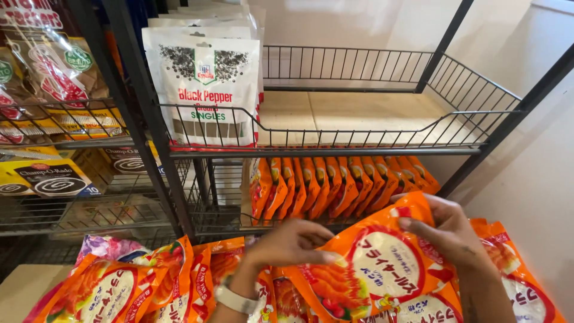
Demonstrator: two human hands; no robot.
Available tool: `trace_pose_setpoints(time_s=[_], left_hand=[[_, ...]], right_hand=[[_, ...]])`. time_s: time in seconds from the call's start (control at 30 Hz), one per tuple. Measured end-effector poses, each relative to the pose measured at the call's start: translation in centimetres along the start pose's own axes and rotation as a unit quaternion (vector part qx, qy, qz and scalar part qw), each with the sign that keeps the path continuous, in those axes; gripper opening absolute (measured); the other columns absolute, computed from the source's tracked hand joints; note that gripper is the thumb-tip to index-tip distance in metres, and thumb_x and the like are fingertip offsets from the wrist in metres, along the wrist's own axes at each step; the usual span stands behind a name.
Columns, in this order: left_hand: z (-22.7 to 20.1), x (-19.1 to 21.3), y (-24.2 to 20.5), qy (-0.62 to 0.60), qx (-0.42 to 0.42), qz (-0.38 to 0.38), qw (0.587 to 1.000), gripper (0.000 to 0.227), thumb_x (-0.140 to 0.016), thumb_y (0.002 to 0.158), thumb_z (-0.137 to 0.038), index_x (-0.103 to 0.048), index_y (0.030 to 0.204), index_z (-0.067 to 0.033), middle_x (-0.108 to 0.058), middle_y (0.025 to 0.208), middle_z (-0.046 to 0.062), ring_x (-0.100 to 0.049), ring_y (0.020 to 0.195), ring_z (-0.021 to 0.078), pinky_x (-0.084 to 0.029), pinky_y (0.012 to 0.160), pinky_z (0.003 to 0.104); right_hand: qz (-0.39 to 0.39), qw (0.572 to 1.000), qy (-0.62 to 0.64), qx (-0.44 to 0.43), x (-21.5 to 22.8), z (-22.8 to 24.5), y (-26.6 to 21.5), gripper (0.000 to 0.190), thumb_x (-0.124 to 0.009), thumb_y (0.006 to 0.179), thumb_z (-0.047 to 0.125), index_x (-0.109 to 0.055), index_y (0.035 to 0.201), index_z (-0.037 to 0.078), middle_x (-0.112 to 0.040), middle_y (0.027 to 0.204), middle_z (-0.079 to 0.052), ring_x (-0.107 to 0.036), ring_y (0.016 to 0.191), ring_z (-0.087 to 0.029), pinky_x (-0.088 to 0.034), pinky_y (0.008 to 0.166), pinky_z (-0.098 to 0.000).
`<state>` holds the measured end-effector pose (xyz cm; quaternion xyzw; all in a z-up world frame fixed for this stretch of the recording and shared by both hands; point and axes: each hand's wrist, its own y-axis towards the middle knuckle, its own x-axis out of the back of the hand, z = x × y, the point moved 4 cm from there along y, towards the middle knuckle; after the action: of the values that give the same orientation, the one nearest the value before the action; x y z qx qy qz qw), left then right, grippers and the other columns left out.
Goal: Organizing and stocking orange snack bags on the grocery shelves.
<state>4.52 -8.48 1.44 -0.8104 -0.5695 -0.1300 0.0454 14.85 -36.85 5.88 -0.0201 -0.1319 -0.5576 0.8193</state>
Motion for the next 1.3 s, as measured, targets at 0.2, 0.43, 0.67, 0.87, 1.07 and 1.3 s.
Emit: trace_pose_setpoints(time_s=[0.2, 0.43, 0.67, 0.87, 1.07, 1.3], left_hand=[[-4.6, -5.0, 1.6, 0.292, 0.052, -0.147, 0.943, 0.068, -0.069, 0.074, -0.076, -0.081, 0.104, -0.0161, -0.077, 0.083, 0.011, -0.074, 0.078, 0.0266, -0.053, 0.078, 0.039], [-5.6, -5.6, 0.6, 0.345, -0.130, -0.341, 0.865, 0.086, -0.071, 0.071, -0.083, -0.076, 0.107, -0.0046, -0.073, 0.074, 0.015, -0.072, 0.069, 0.0331, -0.053, 0.065, 0.049], [1.7, -1.5, 1.5, 0.014, 0.026, -0.206, 0.978, 0.054, -0.080, 0.076, -0.056, -0.078, 0.098, -0.0073, -0.077, 0.082, 0.002, -0.071, 0.070, 0.0122, -0.057, 0.065, 0.031], [9.7, 2.0, 2.1, -0.160, 0.049, -0.228, 0.959, 0.038, -0.069, 0.096, -0.040, -0.079, 0.106, -0.0046, -0.074, 0.091, 0.000, -0.064, 0.077, 0.0058, -0.053, 0.069, 0.025], [8.2, 5.6, -1.0, -0.299, 0.031, -0.387, 0.872, 0.040, -0.063, 0.098, -0.037, -0.074, 0.116, -0.0031, -0.078, 0.099, 0.004, -0.071, 0.083, 0.0114, -0.058, 0.073, 0.029], [9.2, 10.8, -4.5, -0.317, 0.037, -0.469, 0.824, 0.044, -0.069, 0.106, -0.031, -0.067, 0.135, 0.0011, -0.072, 0.104, 0.013, -0.053, 0.072, 0.0244, -0.042, 0.054, 0.041]], right_hand=[[0.048, 0.993, 0.010, 0.111, -1.6, 0.2, -0.3, 0.033, -0.080, 0.085, 0.018, -0.076, 0.110, -0.003, -0.074, 0.082, -0.004, -0.065, 0.073, -0.009, -0.053, 0.063, -0.0252], [-0.075, 0.992, -0.032, 0.092, -1.1, 1.2, -1.0, 0.037, -0.077, 0.087, 0.013, -0.074, 0.121, -0.002, -0.074, 0.090, -0.002, -0.062, 0.076, -0.007, -0.052, 0.063, -0.0245], [0.155, 0.987, -0.021, -0.024, 1.9, -0.8, 0.0, 0.077, -0.082, 0.075, 0.028, -0.055, 0.143, 0.007, -0.083, 0.102, -0.017, -0.075, 0.094, -0.022, -0.061, 0.083, -0.0393], [0.303, 0.919, 0.246, -0.057, -3.8, -6.0, 1.4, 0.098, -0.084, 0.073, 0.043, -0.037, 0.149, 0.003, -0.070, 0.127, -0.020, -0.071, 0.112, -0.036, -0.061, 0.087, -0.0563], [0.289, 0.910, 0.296, -0.033, -14.1, -2.6, 0.5, 0.099, -0.081, 0.079, 0.028, -0.025, 0.160, 0.012, -0.059, 0.144, -0.012, -0.064, 0.119, -0.024, -0.057, 0.089, -0.0427], [0.146, 0.962, 0.232, -0.018, -17.8, -3.8, 7.0, 0.079, -0.066, 0.088, 0.011, -0.033, 0.160, 0.011, -0.071, 0.120, -0.015, -0.066, 0.105, -0.022, -0.053, 0.092, -0.0382]])
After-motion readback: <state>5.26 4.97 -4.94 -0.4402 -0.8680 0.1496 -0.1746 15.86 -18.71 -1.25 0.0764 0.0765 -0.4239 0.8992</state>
